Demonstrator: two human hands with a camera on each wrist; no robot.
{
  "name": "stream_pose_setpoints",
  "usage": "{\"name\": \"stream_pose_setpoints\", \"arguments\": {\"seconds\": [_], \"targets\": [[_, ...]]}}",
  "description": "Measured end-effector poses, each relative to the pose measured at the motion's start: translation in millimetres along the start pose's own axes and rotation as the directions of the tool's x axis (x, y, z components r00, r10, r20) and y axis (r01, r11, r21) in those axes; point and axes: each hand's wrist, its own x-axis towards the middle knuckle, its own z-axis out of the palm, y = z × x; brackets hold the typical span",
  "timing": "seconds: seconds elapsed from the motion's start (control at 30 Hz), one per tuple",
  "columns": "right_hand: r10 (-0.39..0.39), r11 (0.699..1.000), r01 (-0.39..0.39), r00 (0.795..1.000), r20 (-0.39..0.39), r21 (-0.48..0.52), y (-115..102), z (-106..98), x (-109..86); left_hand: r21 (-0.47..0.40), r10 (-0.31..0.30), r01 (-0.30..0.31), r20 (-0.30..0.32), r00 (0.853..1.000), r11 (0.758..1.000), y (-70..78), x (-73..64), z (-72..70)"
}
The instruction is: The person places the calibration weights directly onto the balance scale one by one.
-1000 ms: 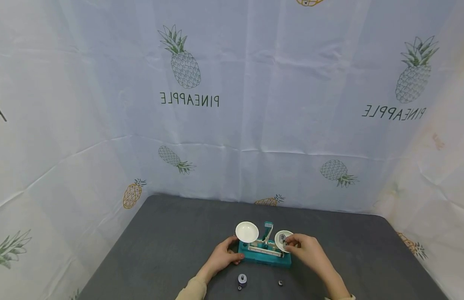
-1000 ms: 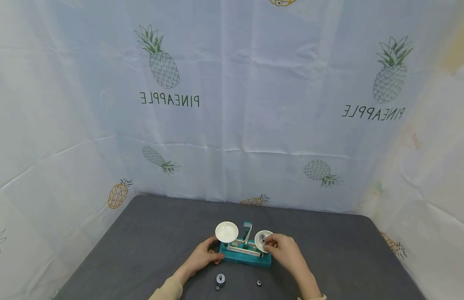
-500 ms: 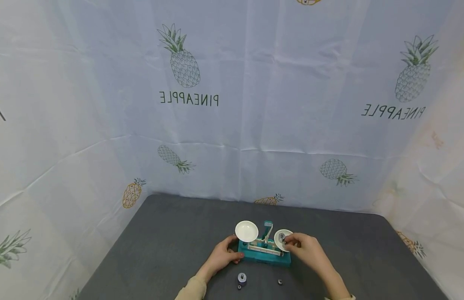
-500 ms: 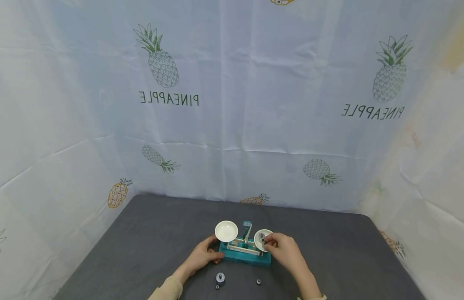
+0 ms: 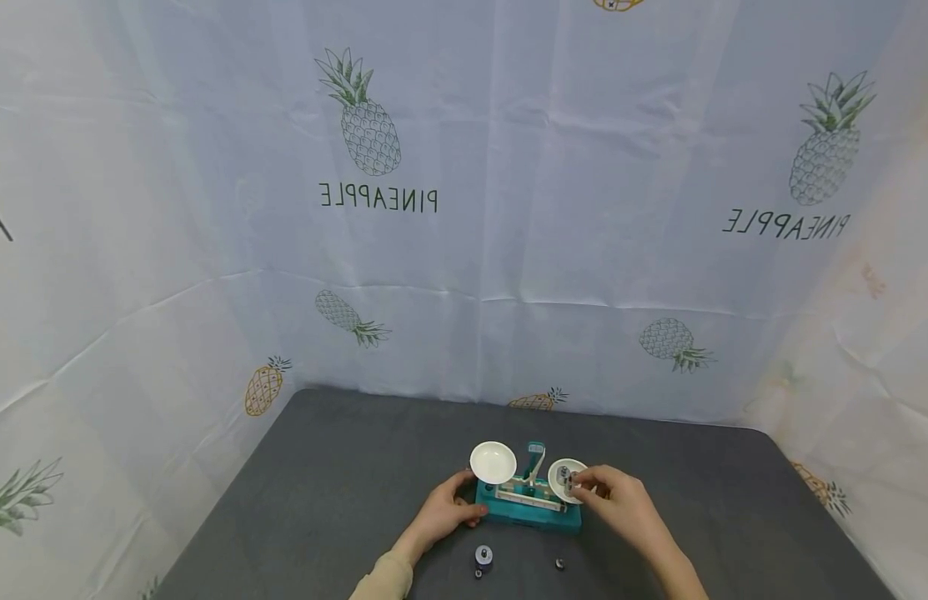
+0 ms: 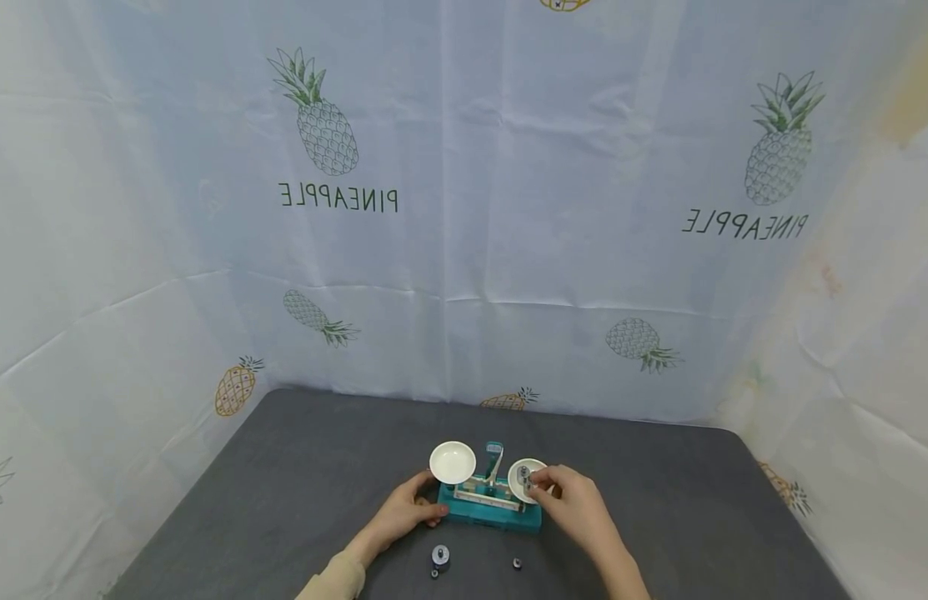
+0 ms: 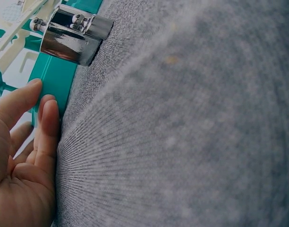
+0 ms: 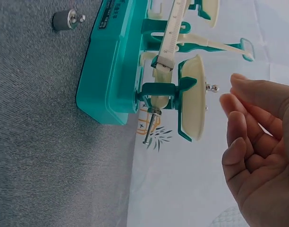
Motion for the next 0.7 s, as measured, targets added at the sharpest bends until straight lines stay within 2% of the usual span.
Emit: {"name": "stream_pose_setpoints", "arguments": {"seconds": [0.1, 0.27, 0.37, 0.57, 0.7], "targets": [[-0.023, 1.0, 0.023, 1.0, 0.008, 0.009, -0.2, -0.7, -5.9, -0.009, 0.006, -0.006, 0.003, 1.0, 1.0, 11.3, -5.7, -0.7], [-0.151, 0.987, 0.146, 0.985, 0.084, 0.066, 5.3, 0.9, -14.6, -0.014, 0.011, -0.011, 0.001, 1.0, 1.0, 23.4, -12.3, -1.1], [-0.206, 0.975, 0.193, 0.97, 0.13, 0.109, 10.2, 3.7, -18.6, -0.014, 0.013, -0.013, -0.001, 1.0, 1.0, 23.1, -12.8, -0.9], [-0.266, 0.954, 0.226, 0.941, 0.209, 0.195, 20.7, 13.3, -23.6, -0.011, 0.003, -0.003, -0.003, 1.0, 1.0, 21.6, -12.4, -0.6], [-0.288, 0.948, 0.239, 0.926, 0.244, 0.21, 29.0, 22.2, -23.1, -0.009, 0.009, -0.009, 0.001, 1.0, 1.0, 22.6, -12.7, -0.9]]}}
